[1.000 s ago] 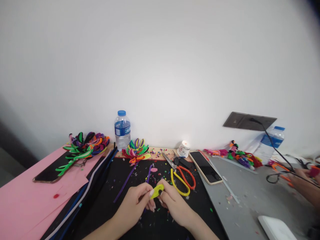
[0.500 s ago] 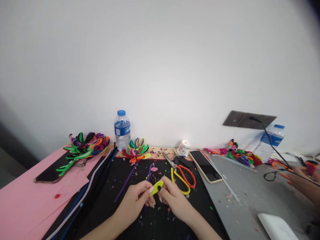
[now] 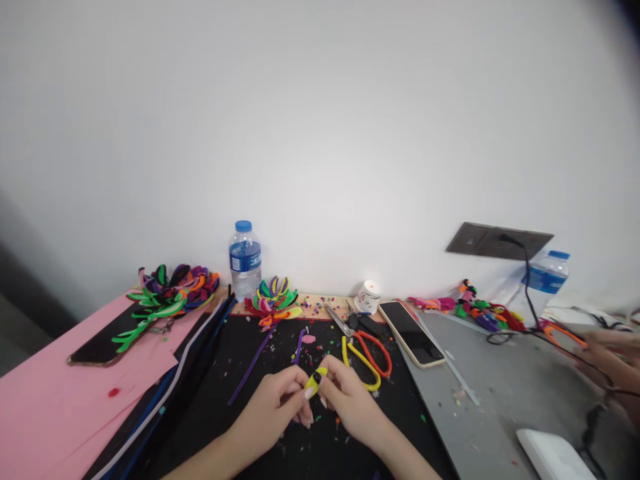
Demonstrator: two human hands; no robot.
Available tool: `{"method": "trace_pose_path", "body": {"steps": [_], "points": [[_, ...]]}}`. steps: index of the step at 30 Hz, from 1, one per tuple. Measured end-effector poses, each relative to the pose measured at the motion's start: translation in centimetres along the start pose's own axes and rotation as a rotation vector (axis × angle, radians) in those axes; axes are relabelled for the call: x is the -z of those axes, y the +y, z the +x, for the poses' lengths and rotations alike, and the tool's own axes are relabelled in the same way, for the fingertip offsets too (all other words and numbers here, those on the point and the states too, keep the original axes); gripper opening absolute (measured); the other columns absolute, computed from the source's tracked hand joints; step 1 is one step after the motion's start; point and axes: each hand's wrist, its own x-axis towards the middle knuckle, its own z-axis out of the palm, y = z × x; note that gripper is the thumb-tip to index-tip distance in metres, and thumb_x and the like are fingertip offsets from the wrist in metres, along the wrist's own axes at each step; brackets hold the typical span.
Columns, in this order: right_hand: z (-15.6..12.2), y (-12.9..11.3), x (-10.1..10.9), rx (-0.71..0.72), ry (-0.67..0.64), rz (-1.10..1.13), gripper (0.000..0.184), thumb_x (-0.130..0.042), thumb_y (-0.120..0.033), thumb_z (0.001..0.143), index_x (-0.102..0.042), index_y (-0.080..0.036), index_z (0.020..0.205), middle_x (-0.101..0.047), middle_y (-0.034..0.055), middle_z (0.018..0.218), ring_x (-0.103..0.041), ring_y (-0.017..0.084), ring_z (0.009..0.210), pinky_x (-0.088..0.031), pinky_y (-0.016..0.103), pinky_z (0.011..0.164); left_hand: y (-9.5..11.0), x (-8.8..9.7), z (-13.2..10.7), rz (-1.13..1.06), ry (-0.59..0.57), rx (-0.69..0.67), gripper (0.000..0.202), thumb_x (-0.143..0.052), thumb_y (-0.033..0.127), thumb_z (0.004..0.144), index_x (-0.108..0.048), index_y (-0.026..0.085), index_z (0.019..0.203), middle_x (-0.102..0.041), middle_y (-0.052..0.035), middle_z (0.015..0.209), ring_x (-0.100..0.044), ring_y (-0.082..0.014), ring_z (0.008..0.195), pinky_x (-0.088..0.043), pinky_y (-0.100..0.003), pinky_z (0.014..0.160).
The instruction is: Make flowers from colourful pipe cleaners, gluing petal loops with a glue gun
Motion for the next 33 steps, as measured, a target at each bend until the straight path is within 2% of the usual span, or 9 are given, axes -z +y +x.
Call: {"method": "trace_pose_path", "body": {"steps": [5, 9, 14, 20, 23, 27, 29, 33], "points": [[-0.02, -0.16, -0.01, -0.006, -0.022, -0.015, 0.023, -0.046, -0.033, 0.087, -0.042, -0.019, 0.070, -0.039, -0.0065, 0.055, -0.034, 0.009, 0.051, -0.026, 0.021, 0.049, -0.10, 0.01, -0.15, -0.011, -0.028, -0.008, 0.023, -0.050, 0.037, 0.084, -0.055, 0.015, 0.076, -0.065, -0.0004, 0.057, -0.060, -0.0130, 0.052, -0.048, -0.023, 0.055], [-0.09, -0.29, 0.11, 0.015, -0.032, -0.108, 0.023, -0.045, -0.030, 0.087, -0.041, -0.019, 0.068, -0.039, -0.0063, 0.055, -0.036, 0.009, 0.052, -0.026, 0.021, 0.050, -0.06, -0.07, -0.16, -0.037, -0.040, -0.013, 0.023, -0.049, 0.036, 0.084, -0.052, 0.016, 0.073, -0.061, 0.0013, 0.053, -0.055, -0.0110, 0.046, -0.046, -0.022, 0.050], [-0.25, -0.06, 0.00, 0.037, -0.072, -0.200, 0.031, -0.036, -0.025, 0.090, -0.039, -0.018, 0.060, -0.039, -0.0052, 0.053, -0.035, 0.008, 0.050, -0.027, 0.021, 0.050, -0.19, -0.25, -0.13, -0.119, -0.060, 0.023, 0.024, -0.052, 0.037, 0.083, -0.051, 0.016, 0.071, -0.058, 0.0029, 0.048, -0.051, -0.0089, 0.040, -0.043, -0.020, 0.044], [-0.36, 0.23, -0.32, 0.189, 0.003, -0.433, 0.031, -0.034, -0.020, 0.090, -0.036, -0.018, 0.059, -0.038, -0.0045, 0.054, -0.038, 0.009, 0.050, -0.026, 0.022, 0.050, -0.68, -0.54, 0.11, -0.220, -0.049, 0.063, 0.027, -0.055, 0.040, 0.081, -0.048, 0.016, 0.069, -0.060, 0.0017, 0.047, -0.050, -0.0082, 0.036, -0.038, -0.018, 0.040], [-0.31, 0.31, -0.30, 0.221, 0.035, -0.499, 0.030, -0.035, -0.020, 0.089, -0.035, -0.019, 0.060, -0.039, -0.0041, 0.056, -0.038, 0.009, 0.051, -0.025, 0.022, 0.051, -0.80, -0.47, 0.36, -0.232, -0.023, 0.069, 0.029, -0.056, 0.042, 0.079, -0.047, 0.017, 0.068, -0.059, 0.0025, 0.046, -0.049, -0.0081, 0.035, -0.039, -0.019, 0.040], [-0.12, 0.28, 0.04, 0.214, 0.131, -0.446, 0.032, -0.034, -0.024, 0.090, -0.038, -0.018, 0.059, -0.041, -0.0032, 0.055, -0.041, 0.010, 0.052, -0.027, 0.023, 0.052, -0.85, -0.16, 0.53, -0.151, -0.011, 0.071, 0.029, -0.055, 0.043, 0.079, -0.052, 0.015, 0.074, -0.057, 0.0042, 0.047, -0.047, -0.0073, 0.036, -0.038, -0.018, 0.040], [0.01, 0.29, 0.26, 0.199, 0.166, -0.374, 0.035, -0.035, -0.027, 0.091, -0.039, -0.018, 0.058, -0.041, -0.0030, 0.054, -0.041, 0.010, 0.052, -0.028, 0.022, 0.052, -0.85, -0.07, 0.45, -0.098, -0.001, 0.076, 0.031, -0.050, 0.043, 0.082, -0.052, 0.015, 0.070, -0.054, 0.0046, 0.045, -0.044, -0.0069, 0.035, -0.034, -0.017, 0.039], [0.15, 0.61, 0.37, 0.152, 0.116, -0.195, 0.042, -0.034, -0.038, 0.092, -0.040, -0.018, 0.056, -0.038, -0.0038, 0.052, -0.036, 0.009, 0.049, -0.027, 0.022, 0.049, -0.55, -0.12, 0.08, -0.038, -0.023, 0.063, 0.033, -0.047, 0.044, 0.084, -0.050, 0.016, 0.067, -0.051, 0.0053, 0.044, -0.042, -0.0071, 0.035, -0.033, -0.018, 0.039]]}}
